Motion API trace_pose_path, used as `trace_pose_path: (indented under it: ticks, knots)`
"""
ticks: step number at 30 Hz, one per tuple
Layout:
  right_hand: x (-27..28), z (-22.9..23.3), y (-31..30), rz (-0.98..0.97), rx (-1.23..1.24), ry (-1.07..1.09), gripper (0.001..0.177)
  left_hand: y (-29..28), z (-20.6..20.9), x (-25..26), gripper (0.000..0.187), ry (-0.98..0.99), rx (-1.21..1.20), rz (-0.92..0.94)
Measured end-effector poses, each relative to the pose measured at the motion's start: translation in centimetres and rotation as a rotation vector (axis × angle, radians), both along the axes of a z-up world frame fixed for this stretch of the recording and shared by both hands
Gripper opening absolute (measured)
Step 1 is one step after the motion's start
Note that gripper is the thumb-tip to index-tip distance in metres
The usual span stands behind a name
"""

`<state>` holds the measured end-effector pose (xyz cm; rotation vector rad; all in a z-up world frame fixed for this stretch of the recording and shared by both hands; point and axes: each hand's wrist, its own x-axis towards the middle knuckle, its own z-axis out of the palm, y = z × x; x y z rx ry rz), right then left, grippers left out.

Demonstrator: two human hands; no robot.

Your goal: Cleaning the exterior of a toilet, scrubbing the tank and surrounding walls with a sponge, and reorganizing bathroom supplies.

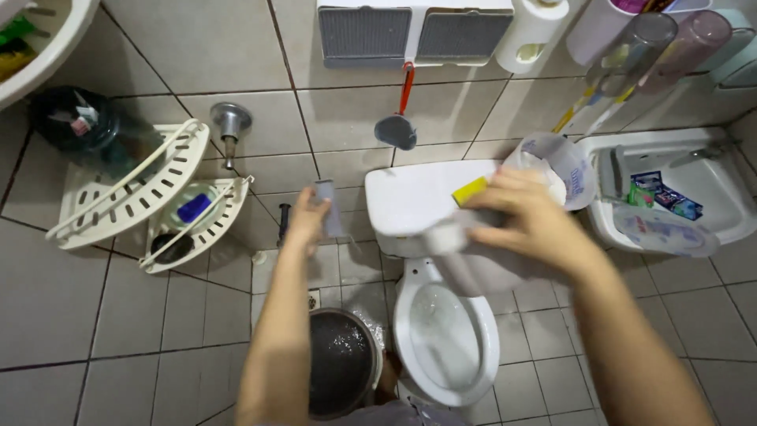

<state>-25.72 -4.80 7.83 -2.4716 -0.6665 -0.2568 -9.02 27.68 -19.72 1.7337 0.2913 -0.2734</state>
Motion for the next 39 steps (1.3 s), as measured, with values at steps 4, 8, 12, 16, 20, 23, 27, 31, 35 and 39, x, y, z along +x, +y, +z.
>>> trace_pose_path:
  ticks: [4, 8, 12, 16, 20, 23, 27, 31, 35, 39]
  knots:
    - [4.5, -1.5, 5.5, 0.211, -0.059, 0.032, 0.03, -6.2, -3.5, 1.4, 0.056, -0.027, -0.128, -0.177]
    - [6.0, -2.8, 7.5, 0.187, -0.191, -0.051, 0.032, -9.1, -5.8, 4.0, 0.045, -0.121, -0.666, -0.538]
    - [5.2, -5.1, 3.9, 0.095, 0.011, -0.119, 0.042, -10.2, -11.7, 11.7, 0.056, -0.195, 0.122, -0.418]
    - [1.3, -5.9, -0.5, -0.011, 0.138, -0.196, 0.052, -9.8, 4.5, 5.6, 0.034, -0.209, 0.022, -0.232]
    - [-2.7, -6.7, -4.7, -0.23, 0.161, -0.162, 0.043, -13.1, 13.7, 4.3, 0.035, -0.561, 0.515, -0.271]
    - [-5.7, -7.5, -6.9, -0.352, 0.127, -0.161, 0.039, -15.8, 18.6, 2.8, 0.031, -0.725, 0.728, -0.25]
    - [-9.4, -9.4, -9.9, -0.525, 0.164, -0.136, 0.036, -19.4, 16.5, 6.6, 0.04, -0.462, 0.171, -0.108]
    - [-12.3, -9.8, -11.1, -0.638, 0.201, -0.129, 0.034, -23.3, 16.3, 5.7, 0.049, -0.139, -0.453, 0.047]
    - [-14.1, -9.3, -11.0, -0.649, 0.223, -0.161, 0.022, -24.9, 17.2, 5.8, 0.036, 0.019, -1.124, 0.258]
    - [-15.0, -10.0, -11.6, -0.698, 0.227, -0.153, 0.022, -24.2, 23.0, 3.8, 0.058, 0.098, -1.178, 0.328]
